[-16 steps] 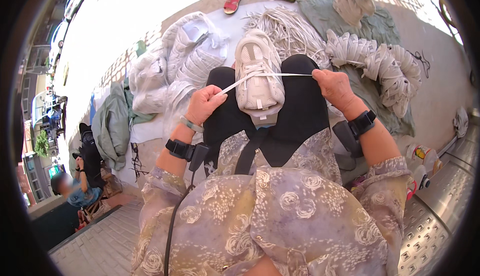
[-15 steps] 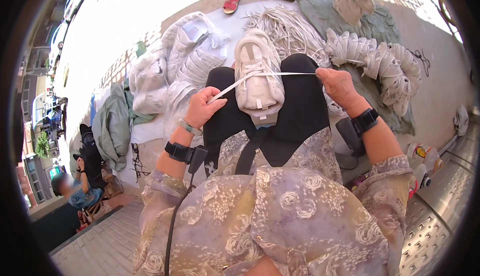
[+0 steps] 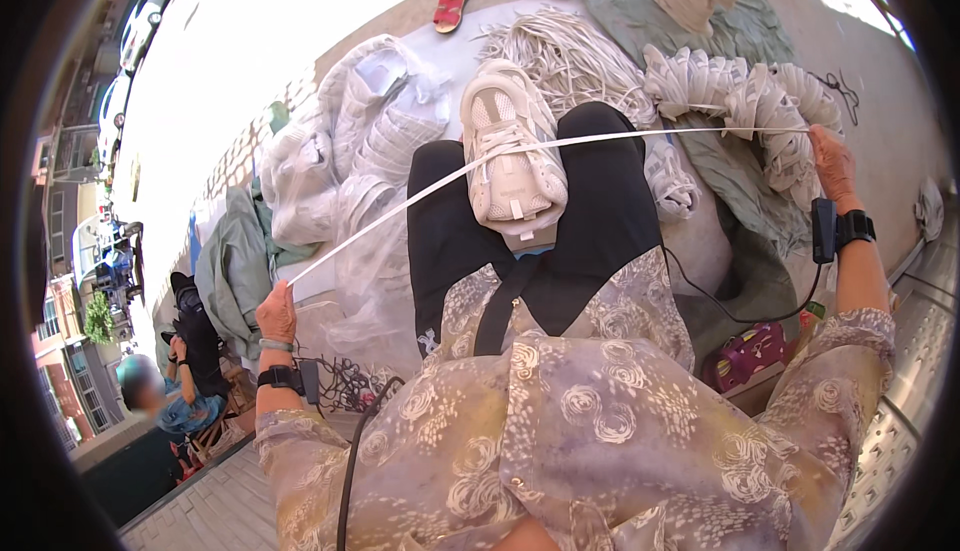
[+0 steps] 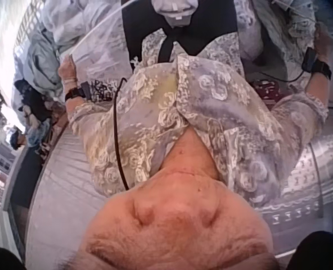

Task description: Lacing a long white string through a shoe upper component as part of assembly.

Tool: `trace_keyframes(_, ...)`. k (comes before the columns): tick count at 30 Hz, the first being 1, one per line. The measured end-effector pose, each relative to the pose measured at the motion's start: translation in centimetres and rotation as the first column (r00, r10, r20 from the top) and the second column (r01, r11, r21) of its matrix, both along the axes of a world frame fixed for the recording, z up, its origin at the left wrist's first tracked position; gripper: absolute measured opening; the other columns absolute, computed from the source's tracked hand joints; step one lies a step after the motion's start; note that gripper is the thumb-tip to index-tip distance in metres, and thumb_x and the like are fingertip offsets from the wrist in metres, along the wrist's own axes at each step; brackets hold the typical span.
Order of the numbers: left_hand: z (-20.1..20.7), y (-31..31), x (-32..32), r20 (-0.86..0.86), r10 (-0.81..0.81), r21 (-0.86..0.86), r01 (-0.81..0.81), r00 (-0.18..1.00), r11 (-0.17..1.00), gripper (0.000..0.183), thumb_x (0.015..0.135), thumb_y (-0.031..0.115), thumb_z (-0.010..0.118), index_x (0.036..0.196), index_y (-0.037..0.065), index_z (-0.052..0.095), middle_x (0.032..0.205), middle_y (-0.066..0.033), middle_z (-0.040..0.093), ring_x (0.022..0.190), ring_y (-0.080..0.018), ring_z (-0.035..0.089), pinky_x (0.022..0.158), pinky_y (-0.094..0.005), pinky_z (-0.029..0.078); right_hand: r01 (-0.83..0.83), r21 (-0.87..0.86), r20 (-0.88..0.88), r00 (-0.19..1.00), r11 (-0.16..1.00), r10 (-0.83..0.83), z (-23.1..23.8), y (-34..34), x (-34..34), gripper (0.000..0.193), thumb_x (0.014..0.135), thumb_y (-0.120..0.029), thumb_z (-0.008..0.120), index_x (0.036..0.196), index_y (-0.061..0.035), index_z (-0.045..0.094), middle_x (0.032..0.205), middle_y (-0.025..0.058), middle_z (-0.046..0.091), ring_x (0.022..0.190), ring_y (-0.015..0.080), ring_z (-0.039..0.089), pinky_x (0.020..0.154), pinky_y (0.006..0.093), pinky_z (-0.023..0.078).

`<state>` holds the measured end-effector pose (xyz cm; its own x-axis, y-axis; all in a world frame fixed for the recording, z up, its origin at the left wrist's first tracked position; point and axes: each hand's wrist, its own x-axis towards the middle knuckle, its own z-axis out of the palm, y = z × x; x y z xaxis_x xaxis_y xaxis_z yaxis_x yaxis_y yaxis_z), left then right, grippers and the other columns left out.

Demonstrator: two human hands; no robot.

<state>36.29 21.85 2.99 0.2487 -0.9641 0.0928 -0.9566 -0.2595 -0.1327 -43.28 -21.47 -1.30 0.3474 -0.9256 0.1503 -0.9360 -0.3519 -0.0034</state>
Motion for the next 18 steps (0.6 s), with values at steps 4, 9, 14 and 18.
trace_keyframes(4,2.8,5.2,6.2,0.110,0.214,-0.029,-0.212,0.971,0.977,0.019,0.089,0.026,0.046,0.087,0.009,0.055,0.070,-0.0192,0.057,0.065,-0.0400,0.055,0.055,-0.0454,0.043,0.155,-0.100,-0.214,0.961,0.983,-0.173,3.9,-2.5,-8.7,0.034,0.093,-0.036,0.035,0.105,-0.0121,0.057,0.093,0.0174,0.059,0.084,0.0371,0.055,0.070,0.0432,0.044)
trace_keyframes(9,6.6,9.8,12.3,0.109,0.489,-0.070,-0.484,0.866,0.872,0.025,0.090,0.030,0.043,0.088,0.007,0.054,0.073,-0.0235,0.055,0.071,-0.0425,0.054,0.058,-0.0477,0.042,0.041,-0.375,-0.258,0.955,0.926,-0.146,9.3,-5.6,-18.6,0.032,0.093,-0.033,0.039,0.109,-0.0108,0.055,0.090,0.0181,0.059,0.084,0.0376,0.054,0.069,0.0439,0.043)
trace_keyframes(14,5.5,6.1,10.7,-0.552,0.747,0.126,-0.849,0.370,0.514,0.040,0.089,0.038,0.043,0.072,0.004,0.053,0.050,-0.0110,0.052,0.035,-0.0224,0.047,0.033,-0.0335,0.034,0.605,0.237,0.348,0.678,0.760,-0.648,7.8,-4.4,-10.2,0.031,0.090,-0.036,0.044,0.092,-0.0089,0.059,0.053,0.0015,0.048,0.045,0.0131,0.048,0.041,0.0278,0.040)
trace_keyframes(18,0.5,-3.2,-0.3,-0.732,0.681,0.641,-0.364,-0.026,0.676,0.040,0.088,0.039,0.047,0.075,0.003,0.055,0.053,-0.0089,0.054,0.032,-0.0134,0.044,0.031,-0.0241,0.033,-0.185,0.836,0.535,0.478,0.516,-0.697,2.5,5.3,10.8,0.015,0.083,-0.025,0.051,0.075,-0.0121,0.054,0.050,-0.0064,0.037,0.039,0.0034,0.031,0.041,0.0207,0.038)
